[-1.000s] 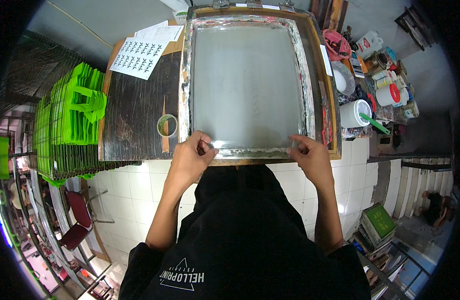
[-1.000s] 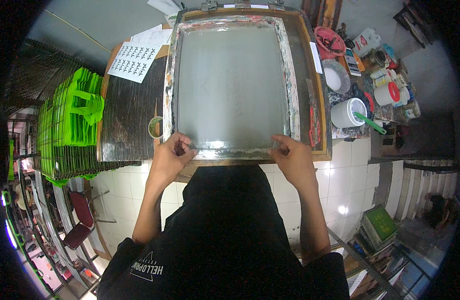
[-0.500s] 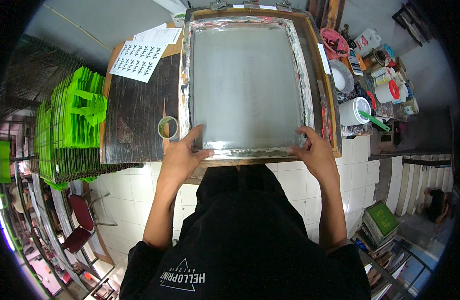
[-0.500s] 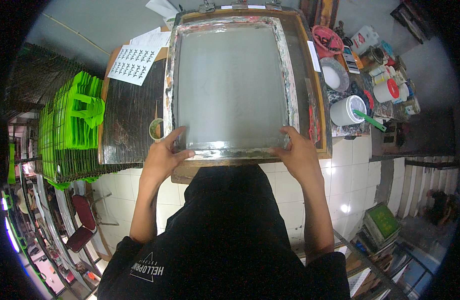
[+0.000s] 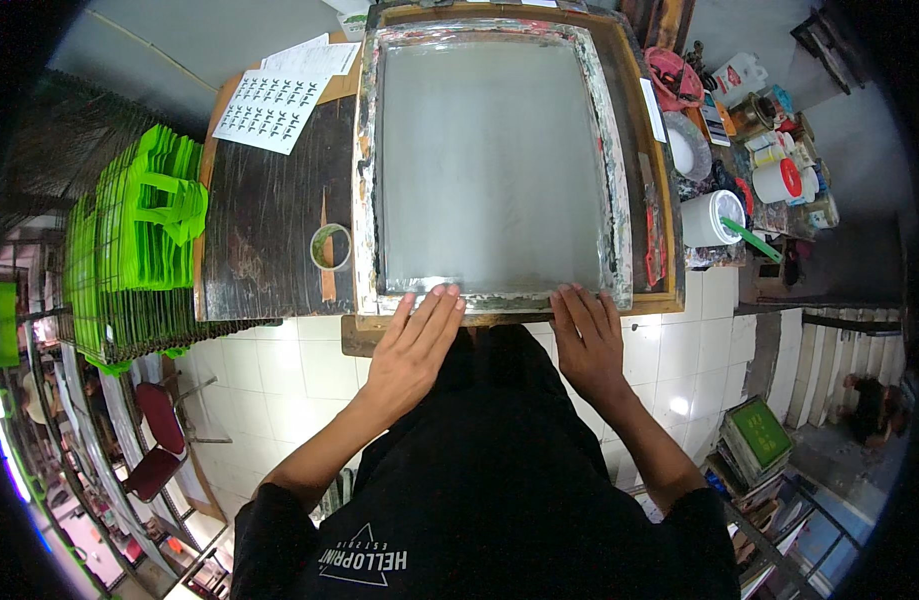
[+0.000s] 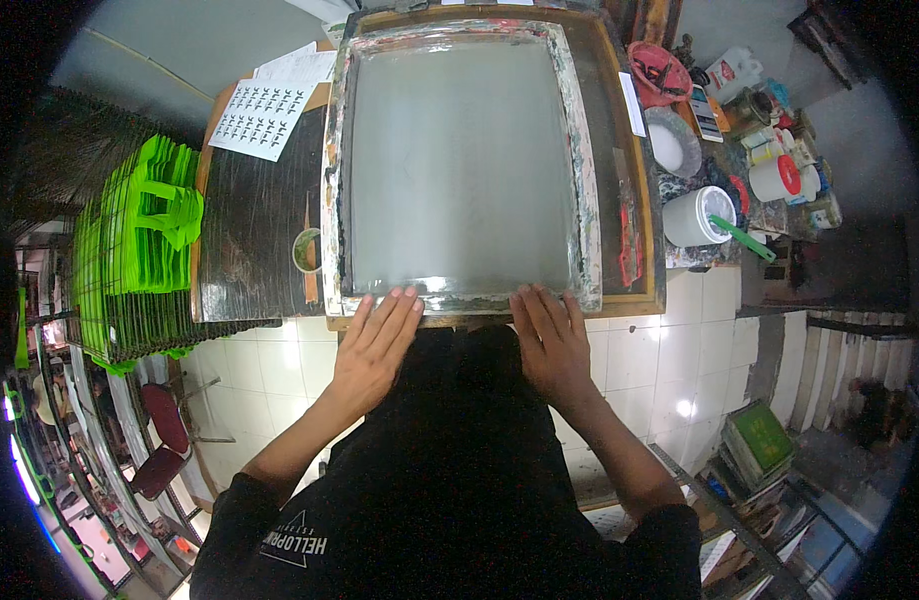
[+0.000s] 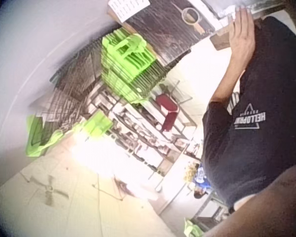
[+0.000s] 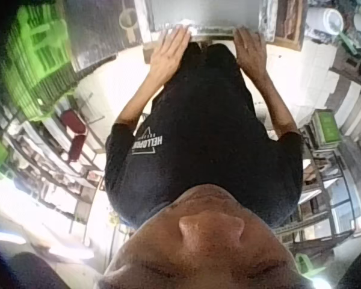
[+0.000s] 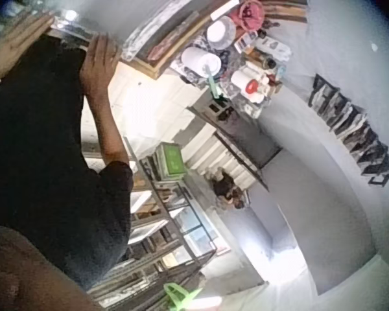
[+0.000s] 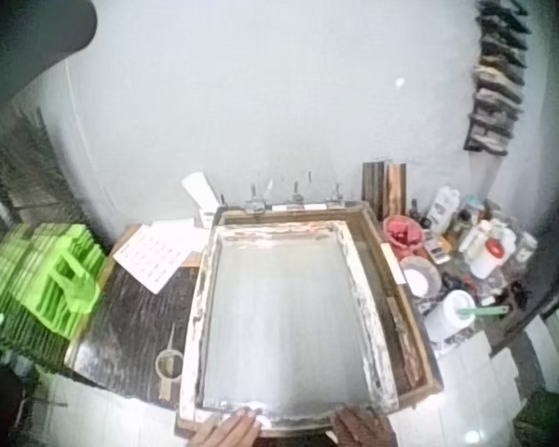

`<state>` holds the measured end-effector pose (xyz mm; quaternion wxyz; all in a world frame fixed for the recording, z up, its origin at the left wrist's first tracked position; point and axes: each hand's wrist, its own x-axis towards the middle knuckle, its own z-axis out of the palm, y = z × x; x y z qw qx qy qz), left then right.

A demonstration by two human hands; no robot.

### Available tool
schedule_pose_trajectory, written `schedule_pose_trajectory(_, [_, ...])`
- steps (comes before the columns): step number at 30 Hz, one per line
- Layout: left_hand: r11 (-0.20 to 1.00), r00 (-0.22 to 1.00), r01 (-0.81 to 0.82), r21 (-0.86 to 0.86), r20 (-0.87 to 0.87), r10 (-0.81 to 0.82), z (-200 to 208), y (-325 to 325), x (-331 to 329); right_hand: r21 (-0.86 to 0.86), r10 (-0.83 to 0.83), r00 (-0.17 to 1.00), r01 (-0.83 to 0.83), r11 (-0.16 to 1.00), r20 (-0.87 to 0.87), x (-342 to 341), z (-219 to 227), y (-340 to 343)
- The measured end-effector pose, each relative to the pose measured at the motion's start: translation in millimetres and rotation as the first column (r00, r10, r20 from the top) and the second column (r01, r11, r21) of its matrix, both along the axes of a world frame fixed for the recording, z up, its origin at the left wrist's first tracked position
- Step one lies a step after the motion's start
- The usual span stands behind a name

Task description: The person prepares a screen printing frame by applying tape along the inside edges of the frame and cutting it to size using a utility knife.

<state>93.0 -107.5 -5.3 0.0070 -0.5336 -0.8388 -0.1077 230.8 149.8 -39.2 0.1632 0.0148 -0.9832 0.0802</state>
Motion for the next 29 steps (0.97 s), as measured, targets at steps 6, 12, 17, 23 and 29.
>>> schedule_pose_trajectory(6, [0.987,0.996,0.054,0.148,0.061,-0.063,0,20,-29,-0.133,0.063,0.979,-0.038,0.99,0.192,-30,37,10])
schedule_pose_trajectory(12, [0.99,0.972,0.043,0.134,0.223,-0.072,10,25,-41,-0.191,0.185,0.98,-0.168,0.967,0.072,-76,15,-47])
schedule_pose_trajectory(17, [0.969,0.998,-0.011,0.246,0.058,-0.004,-2,9,-38,-0.256,0.103,0.988,-0.071,0.964,0.112,-59,22,-12])
schedule_pose_trajectory(23, [0.947,0.999,0.03,0.321,0.013,-0.036,-12,4,-40,-0.135,0.018,0.999,-0.012,0.991,0.039,-38,19,15])
schedule_pose_trajectory(29, [0.862,0.99,-0.044,0.506,-0.094,0.106,36,-9,-46,-0.119,0.188,0.967,-0.21,0.97,-0.174,-79,47,22])
